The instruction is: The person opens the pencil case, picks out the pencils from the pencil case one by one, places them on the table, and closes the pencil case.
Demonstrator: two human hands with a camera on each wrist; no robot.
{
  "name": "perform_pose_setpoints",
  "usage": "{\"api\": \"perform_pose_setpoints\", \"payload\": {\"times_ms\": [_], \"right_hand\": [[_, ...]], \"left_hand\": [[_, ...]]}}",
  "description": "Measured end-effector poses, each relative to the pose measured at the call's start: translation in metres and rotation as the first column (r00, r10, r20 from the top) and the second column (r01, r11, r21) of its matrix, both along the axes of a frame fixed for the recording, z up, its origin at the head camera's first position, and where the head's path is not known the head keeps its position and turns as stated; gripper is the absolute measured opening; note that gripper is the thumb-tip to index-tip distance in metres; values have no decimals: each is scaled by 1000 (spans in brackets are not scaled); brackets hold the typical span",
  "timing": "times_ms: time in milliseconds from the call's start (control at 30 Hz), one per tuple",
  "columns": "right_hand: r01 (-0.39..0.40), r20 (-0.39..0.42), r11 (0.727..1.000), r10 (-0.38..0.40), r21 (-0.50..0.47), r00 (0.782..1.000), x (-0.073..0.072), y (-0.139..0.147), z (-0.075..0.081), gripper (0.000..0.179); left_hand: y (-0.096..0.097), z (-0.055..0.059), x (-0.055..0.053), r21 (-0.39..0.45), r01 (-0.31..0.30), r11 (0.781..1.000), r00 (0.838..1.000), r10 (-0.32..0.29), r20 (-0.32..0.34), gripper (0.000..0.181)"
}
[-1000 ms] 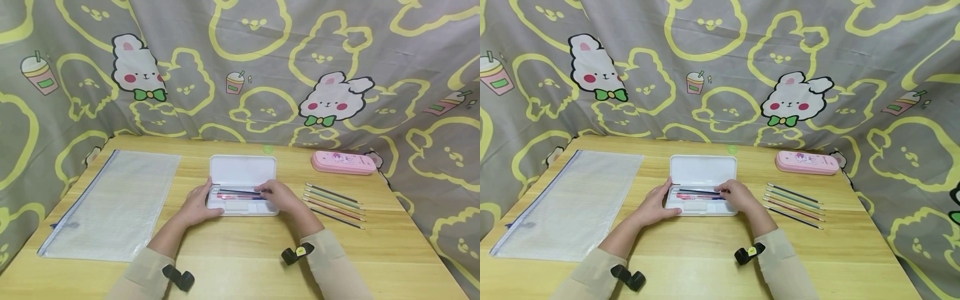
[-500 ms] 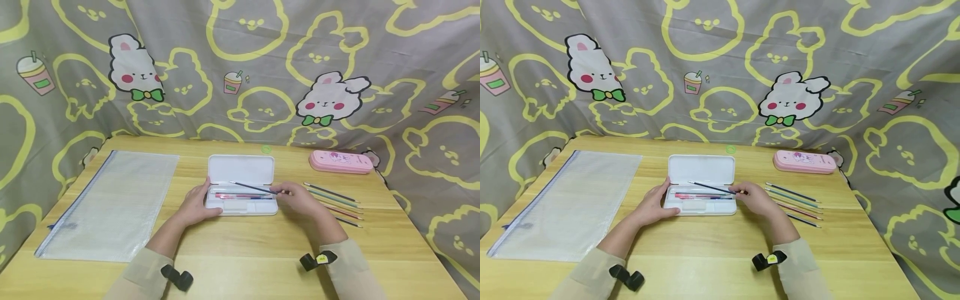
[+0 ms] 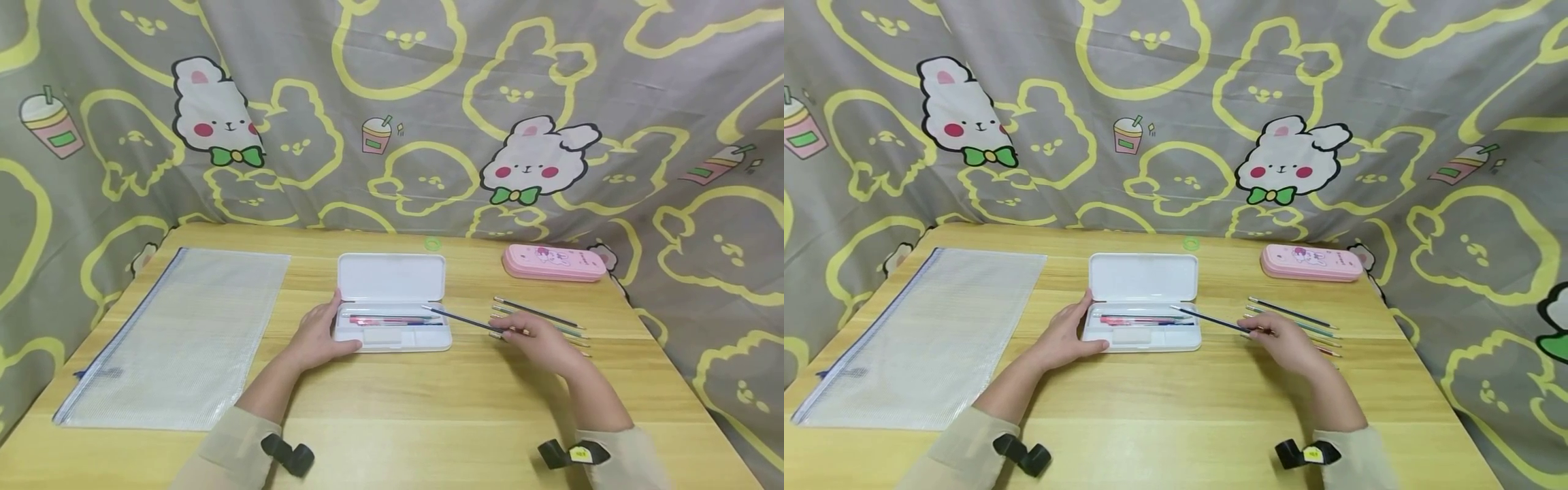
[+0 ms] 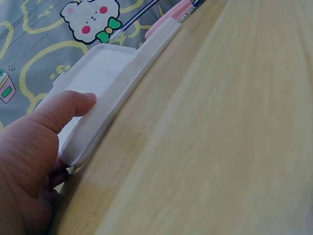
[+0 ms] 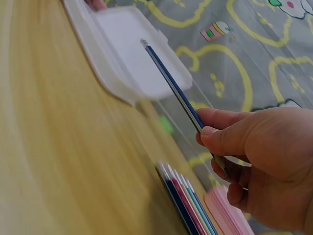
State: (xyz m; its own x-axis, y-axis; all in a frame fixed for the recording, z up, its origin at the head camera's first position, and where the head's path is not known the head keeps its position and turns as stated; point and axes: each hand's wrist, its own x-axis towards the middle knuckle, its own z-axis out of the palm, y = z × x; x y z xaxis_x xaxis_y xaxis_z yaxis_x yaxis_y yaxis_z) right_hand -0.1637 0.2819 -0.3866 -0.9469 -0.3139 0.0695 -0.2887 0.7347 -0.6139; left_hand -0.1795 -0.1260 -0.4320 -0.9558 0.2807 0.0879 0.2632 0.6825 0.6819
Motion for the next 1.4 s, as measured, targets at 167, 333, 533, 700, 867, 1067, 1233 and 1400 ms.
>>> {"api": "perform_pose_setpoints", "payload": {"times_ms": [167,333,533,700,867,1067,1233,1400], "right_hand": [[42,-8,998,-42,39,999,14,27,0,28],[79,37,996,-80,46,996,28,48,-1,26],[120,84,989,-127,90,988,42,67,-7,25],[133,67,982,-142,133,988,48,79,-15,23],[142,47,971,-154,190,987,51,86,-21,22],[164,58,966,-179,202,982,52,90,-24,21],[192,79,960,-212,203,974,52,91,-27,19],[207,104,958,-231,196,967,52,92,-27,18]], "left_hand": [[-1,-1,-3,-18,-2,1000,999,2,44,112],[-1,-1,-4,-32,-3,999,997,6,74,112],[-1,-1,-4,-32,-9,999,997,12,75,112],[-1,-2,-4,-34,-8,999,997,10,73,113],[-1,-3,-5,-27,-6,1000,997,8,76,113],[-1,-4,-5,-21,-7,1000,996,9,88,113],[-1,-3,-5,-17,-9,1000,996,11,92,113],[-1,-3,-5,-19,-9,1000,996,11,84,112]]}}
